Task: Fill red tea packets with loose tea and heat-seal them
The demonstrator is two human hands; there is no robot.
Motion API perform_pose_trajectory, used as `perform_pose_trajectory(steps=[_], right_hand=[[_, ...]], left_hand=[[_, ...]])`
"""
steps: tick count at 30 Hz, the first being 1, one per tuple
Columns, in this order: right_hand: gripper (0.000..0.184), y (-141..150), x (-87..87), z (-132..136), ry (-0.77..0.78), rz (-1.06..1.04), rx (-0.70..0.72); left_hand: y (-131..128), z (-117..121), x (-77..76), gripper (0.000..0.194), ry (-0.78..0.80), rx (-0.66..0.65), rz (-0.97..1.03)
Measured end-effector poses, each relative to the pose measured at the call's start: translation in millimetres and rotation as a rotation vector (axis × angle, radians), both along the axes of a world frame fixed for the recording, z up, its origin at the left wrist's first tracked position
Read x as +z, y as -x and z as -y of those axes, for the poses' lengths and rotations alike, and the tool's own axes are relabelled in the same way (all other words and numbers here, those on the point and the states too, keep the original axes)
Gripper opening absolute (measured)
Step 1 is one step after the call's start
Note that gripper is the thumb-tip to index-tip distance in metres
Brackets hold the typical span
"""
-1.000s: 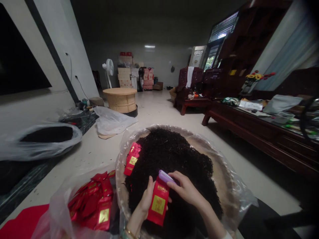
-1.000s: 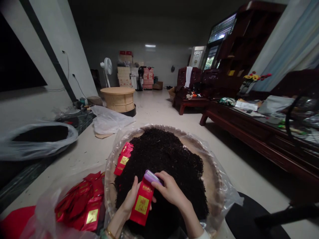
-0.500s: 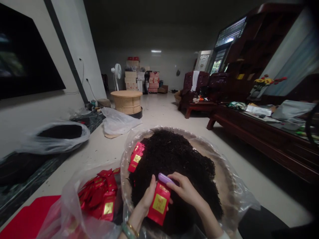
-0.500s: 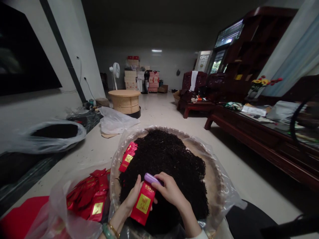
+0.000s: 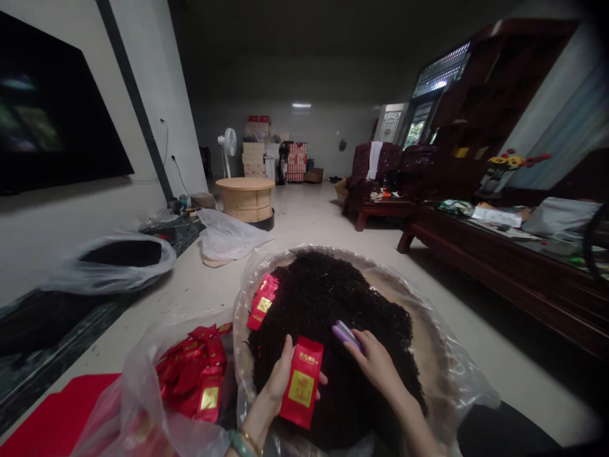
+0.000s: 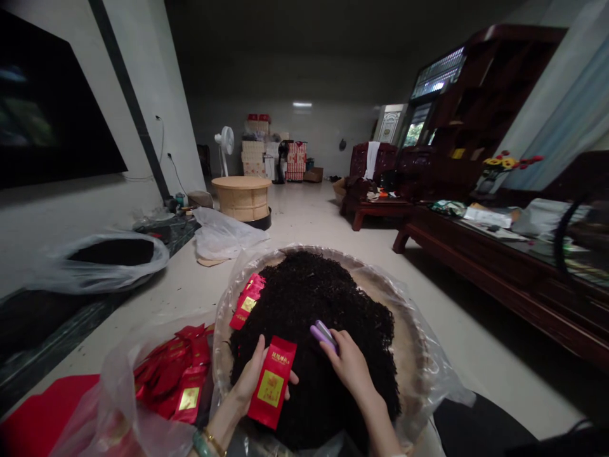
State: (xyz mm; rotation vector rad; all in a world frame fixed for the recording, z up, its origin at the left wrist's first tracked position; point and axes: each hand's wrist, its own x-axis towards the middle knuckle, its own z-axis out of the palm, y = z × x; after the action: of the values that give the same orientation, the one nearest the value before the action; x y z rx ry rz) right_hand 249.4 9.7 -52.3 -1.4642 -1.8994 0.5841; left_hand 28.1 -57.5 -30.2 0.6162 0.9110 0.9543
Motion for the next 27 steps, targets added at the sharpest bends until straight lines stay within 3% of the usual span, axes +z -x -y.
perform_pose_trajectory(steps=[2,5,10,13,15,18,27], right_hand=[[0.039,-2.6,-9.7,-0.4,-0.046,0.027,-0.064],[0.038,13.2,-9.2,6.5,-0.116,-0.056,-0.120],[0.028,63.1,11.7,25.2,0.065,-0.374,0.078],[0.032,79.1,21.0,33.5,0.089,-0.420,0.112],[0.032,82.4,23.3,37.2,0.038,-0.411,0.137],[0.036,84.6,20.1,40.0,0.028,-0.422,0.153],[0.042,89.6,7.6,38.5,0.073,-0.474,0.112]], left_hand=[[-1.5,-0.3,-1.6,0.082,0.013,0.010,-0.003],[-4.8,-0.2,-3.5,0.084,0.015,0.027,-0.019],[-8.0,1.3,-3.5,0.081,-0.022,0.041,-0.026],[-5.2,-1.6,-3.4,0.061,-0.170,0.178,-0.120],[-2.4,-5.2,-4.1,0.045,-0.268,0.303,-0.209],[-1.0,-9.5,-6.7,0.032,-0.294,0.390,-0.263],[-8.4,-10.3,-17.8,0.042,-0.267,0.422,-0.299]])
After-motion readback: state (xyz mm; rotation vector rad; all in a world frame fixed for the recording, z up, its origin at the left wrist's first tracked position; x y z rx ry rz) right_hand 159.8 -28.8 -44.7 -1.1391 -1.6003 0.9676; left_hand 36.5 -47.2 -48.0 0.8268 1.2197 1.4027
